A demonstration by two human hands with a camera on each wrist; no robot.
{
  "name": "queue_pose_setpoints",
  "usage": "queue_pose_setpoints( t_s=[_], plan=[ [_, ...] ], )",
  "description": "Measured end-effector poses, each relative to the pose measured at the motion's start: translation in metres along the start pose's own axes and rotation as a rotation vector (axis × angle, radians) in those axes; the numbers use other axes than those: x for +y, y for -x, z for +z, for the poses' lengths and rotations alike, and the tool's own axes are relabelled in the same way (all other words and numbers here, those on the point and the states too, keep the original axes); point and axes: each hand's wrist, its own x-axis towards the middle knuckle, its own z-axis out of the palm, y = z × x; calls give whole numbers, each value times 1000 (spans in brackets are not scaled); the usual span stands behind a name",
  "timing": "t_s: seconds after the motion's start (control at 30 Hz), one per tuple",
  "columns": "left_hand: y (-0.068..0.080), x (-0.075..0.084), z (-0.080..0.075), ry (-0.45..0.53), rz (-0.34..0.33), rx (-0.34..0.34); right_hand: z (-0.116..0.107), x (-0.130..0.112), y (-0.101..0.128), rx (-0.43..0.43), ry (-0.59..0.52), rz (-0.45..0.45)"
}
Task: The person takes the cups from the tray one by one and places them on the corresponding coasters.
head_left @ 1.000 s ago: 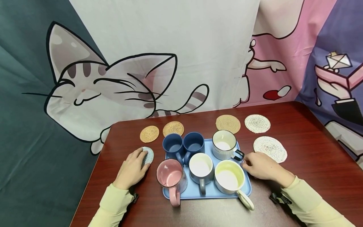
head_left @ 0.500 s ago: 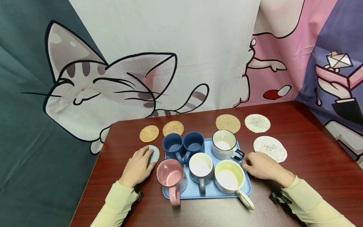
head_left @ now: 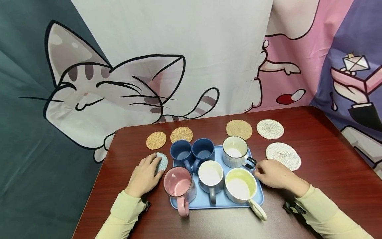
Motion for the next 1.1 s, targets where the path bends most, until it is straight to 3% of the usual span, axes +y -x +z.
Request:
queue_pose_setpoints(
  t_s=[0.37, 0.6, 0.87, 1.1],
  plan=[
    [0, -1, -1, 17, 12, 1, 0, 1, 0, 1, 0, -2],
    [1, 0, -3, 22, -15, 13, 2, 1, -1, 0, 2, -4],
    [5, 5, -7, 13, 25, 94, 1, 0, -1, -4, -2, -1],
    [13, 18, -15, 118, 42, 120, 1, 1, -1, -4, -1, 0]
  ],
)
